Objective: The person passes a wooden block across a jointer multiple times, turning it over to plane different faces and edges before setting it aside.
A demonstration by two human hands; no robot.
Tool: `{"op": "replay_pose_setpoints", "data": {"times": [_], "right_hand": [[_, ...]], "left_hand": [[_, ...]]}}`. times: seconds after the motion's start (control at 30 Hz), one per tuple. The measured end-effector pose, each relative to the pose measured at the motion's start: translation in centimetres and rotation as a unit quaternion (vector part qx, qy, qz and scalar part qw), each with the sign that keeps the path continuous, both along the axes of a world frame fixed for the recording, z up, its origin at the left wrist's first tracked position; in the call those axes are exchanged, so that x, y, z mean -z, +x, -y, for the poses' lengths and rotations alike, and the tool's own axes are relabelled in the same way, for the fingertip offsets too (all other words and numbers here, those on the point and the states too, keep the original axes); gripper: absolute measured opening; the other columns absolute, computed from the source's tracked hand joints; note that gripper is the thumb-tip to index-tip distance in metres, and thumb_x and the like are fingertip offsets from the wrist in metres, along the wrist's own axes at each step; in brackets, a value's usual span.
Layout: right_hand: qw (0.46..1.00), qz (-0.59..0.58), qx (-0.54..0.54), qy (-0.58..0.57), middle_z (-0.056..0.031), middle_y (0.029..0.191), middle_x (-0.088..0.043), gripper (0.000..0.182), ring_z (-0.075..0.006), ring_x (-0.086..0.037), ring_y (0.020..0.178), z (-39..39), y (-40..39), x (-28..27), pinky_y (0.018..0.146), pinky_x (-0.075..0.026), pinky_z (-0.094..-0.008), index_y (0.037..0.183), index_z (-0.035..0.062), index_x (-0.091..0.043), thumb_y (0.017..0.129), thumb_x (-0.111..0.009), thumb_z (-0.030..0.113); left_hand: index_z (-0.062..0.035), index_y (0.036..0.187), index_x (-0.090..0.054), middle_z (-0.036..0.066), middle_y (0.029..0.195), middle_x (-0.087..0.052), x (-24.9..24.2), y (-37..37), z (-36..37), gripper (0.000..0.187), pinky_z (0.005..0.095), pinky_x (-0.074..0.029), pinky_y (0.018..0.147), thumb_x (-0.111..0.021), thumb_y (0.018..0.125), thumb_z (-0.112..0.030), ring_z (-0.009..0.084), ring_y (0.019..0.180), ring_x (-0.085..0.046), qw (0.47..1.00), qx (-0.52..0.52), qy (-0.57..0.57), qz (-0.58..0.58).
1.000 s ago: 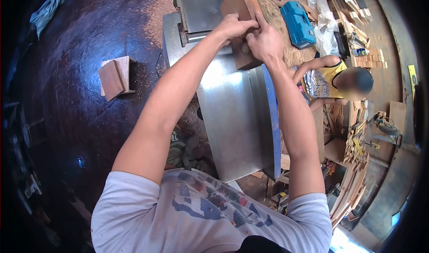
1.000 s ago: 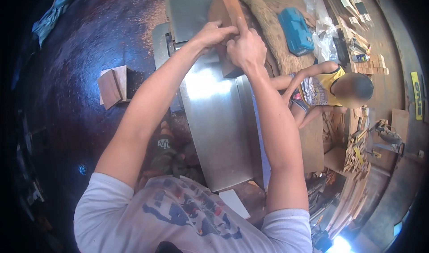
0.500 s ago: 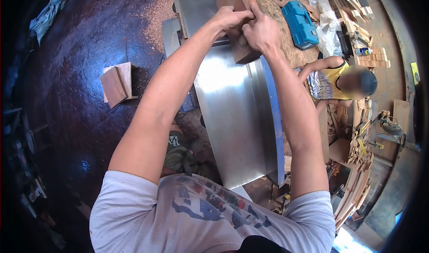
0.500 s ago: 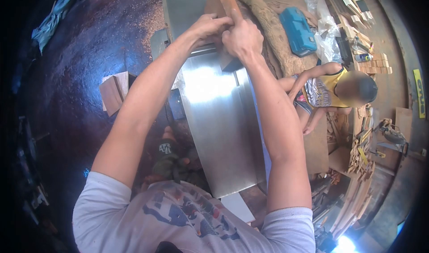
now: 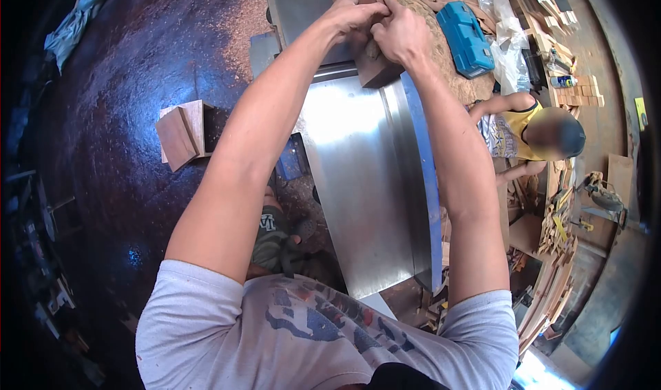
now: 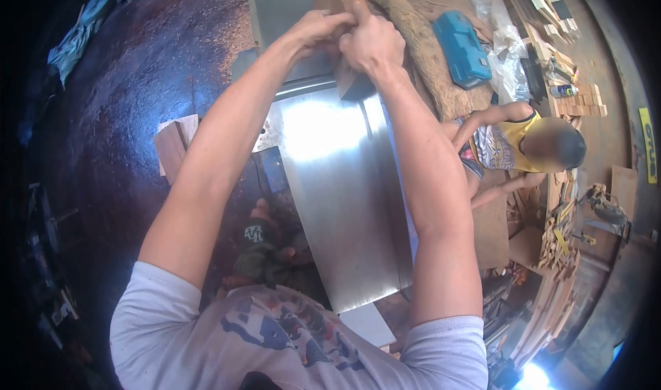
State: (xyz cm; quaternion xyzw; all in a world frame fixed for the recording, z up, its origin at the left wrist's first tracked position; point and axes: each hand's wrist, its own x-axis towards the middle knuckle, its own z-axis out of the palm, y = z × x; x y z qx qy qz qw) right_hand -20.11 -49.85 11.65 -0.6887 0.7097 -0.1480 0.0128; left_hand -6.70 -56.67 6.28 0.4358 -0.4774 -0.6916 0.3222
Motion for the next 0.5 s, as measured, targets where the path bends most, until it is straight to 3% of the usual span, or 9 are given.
{"op": "replay_pose_setpoints", "data": {"times": [0.2, 0.3, 0.4, 0.5], "right_hand": [[1.000, 0.006, -0.011, -0.001, -0.0239, 0.104, -0.076, 0.070, -0.0422, -0.073, 0.100, 1.3, 0.3, 0.0, 0.092, -0.058, -0.0515, 0.151, 0.0187, -0.058, 0.082, -0.065, 0.025], [0.999, -0.001, -0.006, 0.033, -0.0209, 0.112, -0.076, 0.066, -0.0402, -0.072, 0.108, 1.8, 0.6, -0.8, 0.096, -0.057, -0.0512, 0.150, 0.0146, -0.057, 0.084, -0.064, 0.022], [0.999, 0.003, -0.008, 0.036, -0.0198, 0.114, -0.076, 0.063, -0.0396, -0.071, 0.112, 2.1, 0.9, -1.2, 0.098, -0.056, -0.0513, 0.148, 0.0134, -0.056, 0.085, -0.063, 0.020], [0.999, 0.012, -0.012, 0.031, -0.0203, 0.112, -0.076, 0.061, -0.0403, -0.071, 0.111, 2.8, 1.2, -1.8, 0.097, -0.056, -0.0517, 0.145, 0.0145, -0.058, 0.085, -0.062, 0.020]], "left_hand": [[0.0070, 0.129, -0.060, 0.015, 0.111, -0.070, 0.2, 0.0, 1.4, 0.062, 0.0374, -0.060, 0.081, -0.081, 0.088, -0.034, 0.0234, 0.100, -0.071, 1.000, -0.027, -0.010, -0.009], [0.0256, 0.130, -0.050, 0.027, 0.114, -0.068, 0.8, 0.3, 2.6, 0.091, 0.0370, -0.061, 0.069, -0.089, 0.079, -0.038, 0.0288, 0.095, -0.073, 0.998, -0.008, -0.036, -0.046], [0.0216, 0.128, -0.055, 0.024, 0.114, -0.070, 0.9, 0.3, 3.4, 0.085, 0.0356, -0.061, 0.069, -0.088, 0.079, -0.039, 0.0279, 0.097, -0.073, 0.999, -0.013, -0.032, -0.036], [0.0069, 0.129, -0.060, 0.016, 0.111, -0.070, 0.2, 0.6, 4.0, 0.063, 0.0388, -0.060, 0.083, -0.081, 0.088, -0.036, 0.0239, 0.101, -0.071, 1.000, 0.015, -0.019, -0.011]]}}
